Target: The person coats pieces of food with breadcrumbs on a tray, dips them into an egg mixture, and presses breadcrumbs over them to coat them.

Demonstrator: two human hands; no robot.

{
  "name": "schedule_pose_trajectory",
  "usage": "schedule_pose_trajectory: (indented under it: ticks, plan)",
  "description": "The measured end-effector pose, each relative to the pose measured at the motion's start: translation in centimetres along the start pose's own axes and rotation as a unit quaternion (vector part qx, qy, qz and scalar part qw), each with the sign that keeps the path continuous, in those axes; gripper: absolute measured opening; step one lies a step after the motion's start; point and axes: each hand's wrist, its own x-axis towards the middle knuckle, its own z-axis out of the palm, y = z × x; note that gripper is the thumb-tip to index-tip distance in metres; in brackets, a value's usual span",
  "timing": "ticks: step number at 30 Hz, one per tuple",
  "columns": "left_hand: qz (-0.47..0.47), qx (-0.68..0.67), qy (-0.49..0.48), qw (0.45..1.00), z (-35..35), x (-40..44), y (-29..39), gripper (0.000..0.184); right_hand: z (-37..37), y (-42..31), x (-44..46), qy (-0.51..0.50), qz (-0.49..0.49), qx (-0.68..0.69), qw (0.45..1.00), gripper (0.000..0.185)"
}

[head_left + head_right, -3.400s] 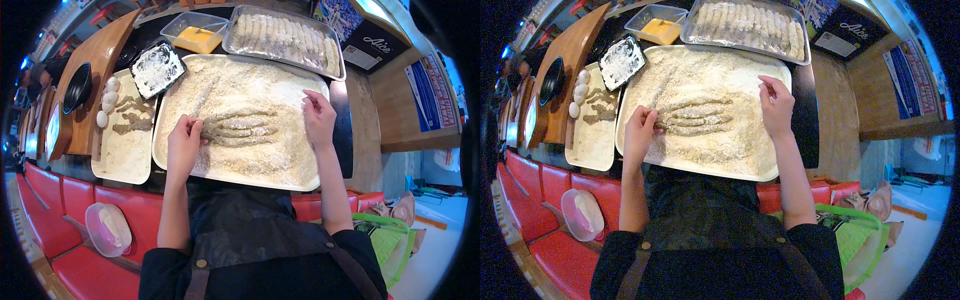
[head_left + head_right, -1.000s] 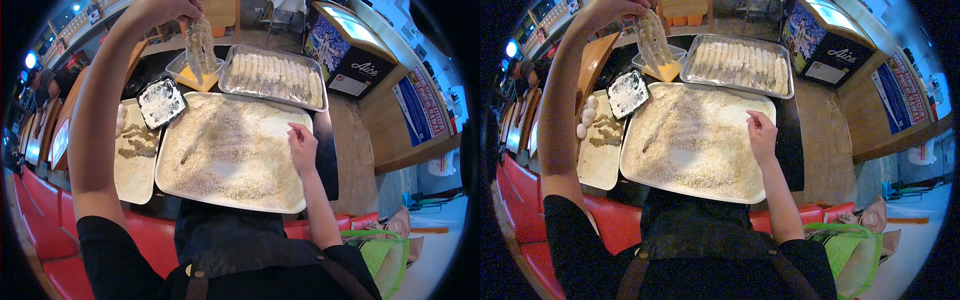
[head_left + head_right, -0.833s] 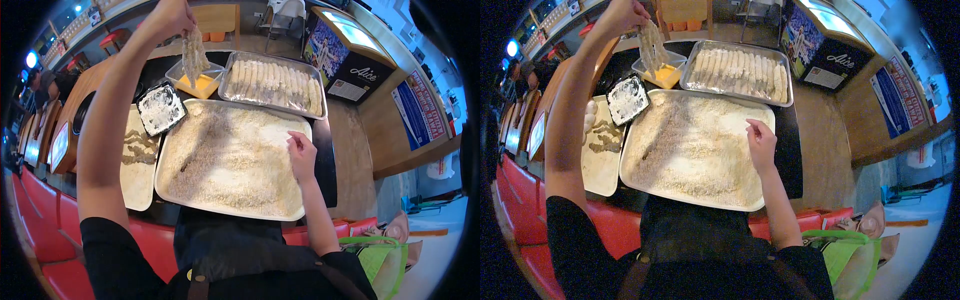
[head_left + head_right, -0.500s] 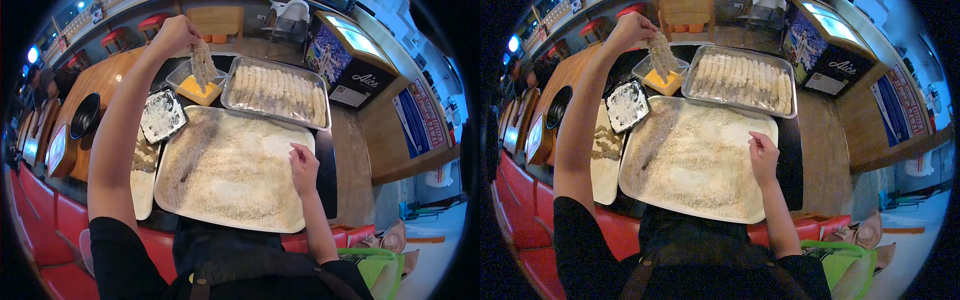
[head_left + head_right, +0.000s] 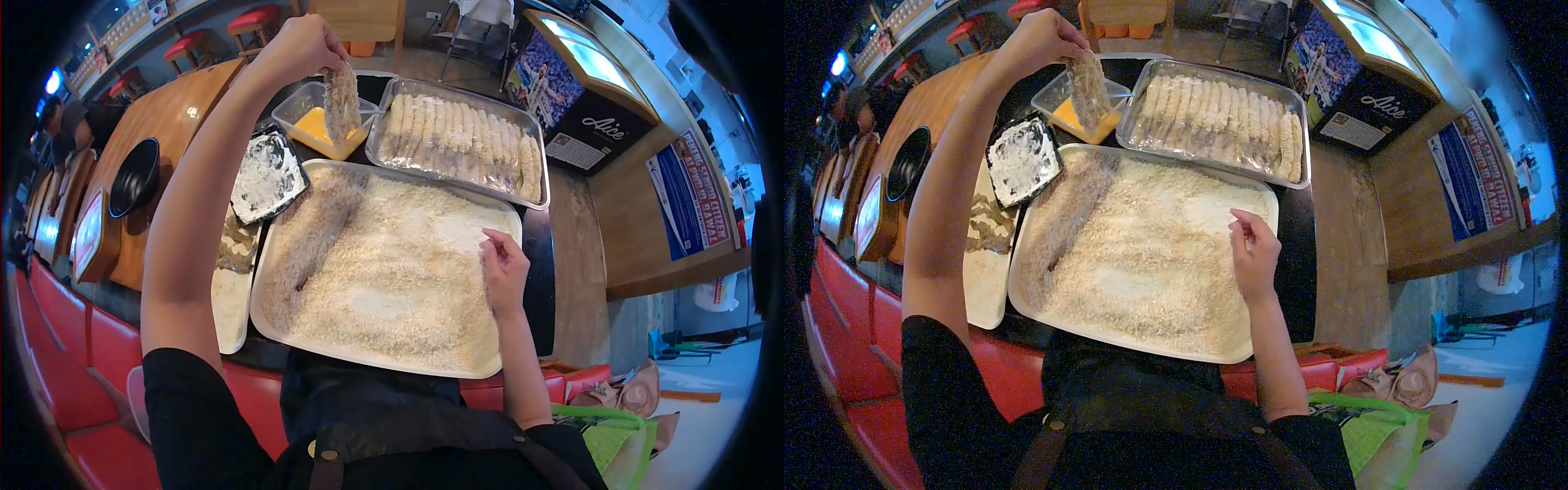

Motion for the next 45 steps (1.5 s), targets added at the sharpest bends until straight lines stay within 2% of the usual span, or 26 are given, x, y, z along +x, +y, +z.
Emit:
schedule_pose_trajectory:
  ticks: [5, 7, 9, 11, 14, 17, 24, 27, 29, 31, 32, 36, 40, 43, 45]
  plan:
    - [-0.056, -0.001, 0.004, 0.998, 0.6, -0.3, -4.1, 0.016, -0.1, -0.2, 0.1, 0.002, 0.009, -0.013, 1.000, 0.018]
    - [-0.104, -0.025, -0.026, 0.994, 2.5, -0.3, -7.5, 0.015, 0.0, 0.0, 0.1, 0.004, 0.010, -0.013, 1.000, 0.017]
    - [-0.101, -0.016, -0.048, 0.994, 5.7, -0.3, -11.9, 0.014, 0.1, 0.0, 0.1, 0.003, 0.019, -0.023, 1.000, 0.017]
    - [-0.080, 0.099, 0.024, 0.992, 8.5, -1.0, -14.5, 0.017, 0.2, -0.2, 0.1, -0.006, 0.011, -0.037, 0.999, 0.018]
    - [-0.112, 0.087, 0.063, 0.988, 10.3, -1.6, -14.7, 0.017, 0.2, -0.4, 0.0, -0.011, 0.016, -0.043, 0.999, 0.017]
    - [-0.099, 0.096, 0.046, 0.989, 10.5, -2.1, -13.3, 0.010, 0.2, -0.4, 0.0, -0.012, 0.024, -0.036, 0.999, 0.016]
    - [-0.089, 0.135, 0.014, 0.987, 11.2, -1.2, -14.5, 0.010, 0.1, -0.2, 0.0, -0.014, 0.027, -0.026, 0.999, 0.016]
    - [-0.094, 0.078, 0.002, 0.993, 8.7, -0.9, -12.7, 0.015, 0.1, -0.5, 0.1, -0.014, 0.021, -0.007, 1.000, 0.017]
    - [-0.059, 0.072, -0.008, 0.996, 6.6, -0.1, -12.0, 0.014, 0.0, -0.5, 0.1, -0.016, 0.024, -0.017, 0.999, 0.017]
    - [-0.103, -0.008, -0.049, 0.993, 4.2, 0.7, -10.4, 0.015, 0.0, -0.4, 0.2, -0.019, 0.021, -0.019, 0.999, 0.017]
    - [-0.093, -0.012, -0.052, 0.994, 3.1, 1.0, -9.8, 0.016, 0.0, -0.3, 0.2, -0.018, 0.017, -0.016, 1.000, 0.017]
    - [-0.092, 0.016, -0.048, 0.994, -0.5, 2.0, -8.8, 0.016, 0.0, -0.3, 0.1, -0.016, 0.019, 0.003, 1.000, 0.017]
    - [-0.053, 0.133, 0.006, 0.990, -3.1, 2.6, -7.8, 0.020, -0.1, -0.2, 0.2, -0.016, 0.026, 0.003, 1.000, 0.017]
    - [0.047, 0.216, 0.005, 0.975, -1.8, 2.9, -7.1, 0.019, -0.1, -0.6, 0.2, -0.013, 0.032, 0.002, 0.999, 0.017]
    - [0.044, 0.196, -0.057, 0.978, 1.6, 2.3, -6.7, 0.020, 0.0, -0.4, 0.2, -0.008, 0.031, 0.013, 0.999, 0.017]
